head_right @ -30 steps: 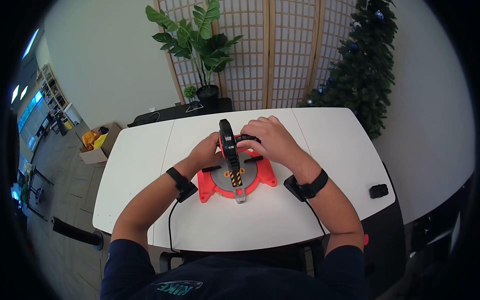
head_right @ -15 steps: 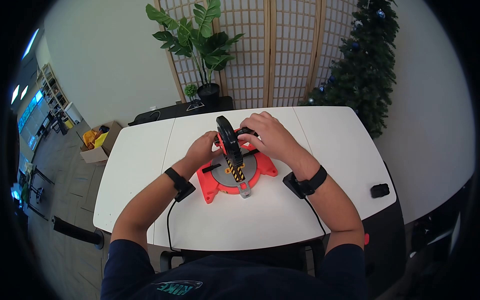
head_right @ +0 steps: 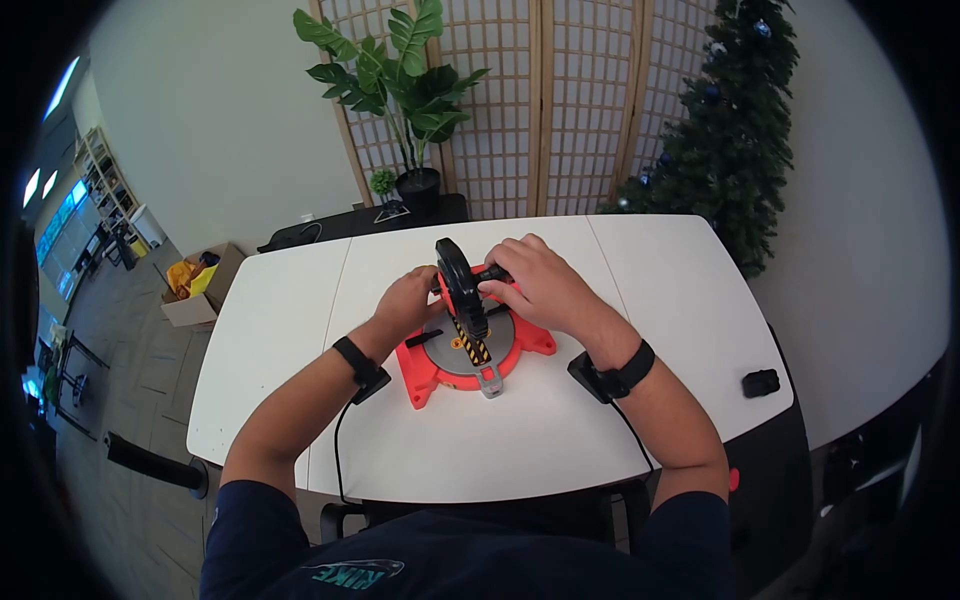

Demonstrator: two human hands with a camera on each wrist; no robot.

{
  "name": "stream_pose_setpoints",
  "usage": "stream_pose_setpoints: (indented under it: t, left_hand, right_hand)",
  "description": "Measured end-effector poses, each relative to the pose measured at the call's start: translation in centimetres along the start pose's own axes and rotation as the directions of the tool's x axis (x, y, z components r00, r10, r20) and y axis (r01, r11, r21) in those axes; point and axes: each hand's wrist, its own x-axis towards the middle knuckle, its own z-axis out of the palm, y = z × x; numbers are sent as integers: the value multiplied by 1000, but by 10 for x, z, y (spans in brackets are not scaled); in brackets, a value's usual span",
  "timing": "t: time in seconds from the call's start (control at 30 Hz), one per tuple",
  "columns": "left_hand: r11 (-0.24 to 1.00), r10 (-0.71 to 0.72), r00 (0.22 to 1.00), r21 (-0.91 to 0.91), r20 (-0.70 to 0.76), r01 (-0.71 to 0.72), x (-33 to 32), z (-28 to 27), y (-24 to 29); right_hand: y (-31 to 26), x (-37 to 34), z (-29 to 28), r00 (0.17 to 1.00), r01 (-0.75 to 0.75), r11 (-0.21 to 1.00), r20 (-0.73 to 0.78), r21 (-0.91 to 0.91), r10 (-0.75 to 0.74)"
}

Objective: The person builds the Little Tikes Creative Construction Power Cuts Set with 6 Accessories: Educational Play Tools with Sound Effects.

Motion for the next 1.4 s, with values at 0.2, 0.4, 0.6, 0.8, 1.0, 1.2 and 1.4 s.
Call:
stream_pose_setpoints:
  t: [0.2, 0.4, 0.6, 0.8, 1.0, 1.2, 1.4]
  left_hand:
    - [999, -30, 999, 11, 45, 30, -1, -3, 1]
    - [1000, -1, 999, 7, -48, 2, -13, -1, -6]
    - [949, -315, 921, 93, 228, 301, -31, -12, 4]
    - [941, -335, 855, 109, 395, 319, -59, -28, 29]
    - [971, -208, 928, 181, 308, 158, -79, -5, 16]
    - [983, -151, 957, 141, 247, 119, -84, 6, 7]
    - [986, -133, 965, 127, 228, 106, -86, 6, 8]
  right_hand:
    - [2, -8, 4, 1000, 14, 1000, -11, 23, -14]
    - [1, -18, 5, 1000, 15, 1000, -2, 8, -15]
    - [-2, -33, 13, 1000, -13, 999, 13, -49, 14]
    - [-1, -48, 25, 1000, 8, 996, -5, -84, -8]
    - [2, -62, 36, 999, 6, 996, 40, -86, -2]
    - [8, -75, 47, 993, 43, 994, 116, -100, -32]
    - [8, -80, 52, 995, 57, 993, 93, -103, -48]
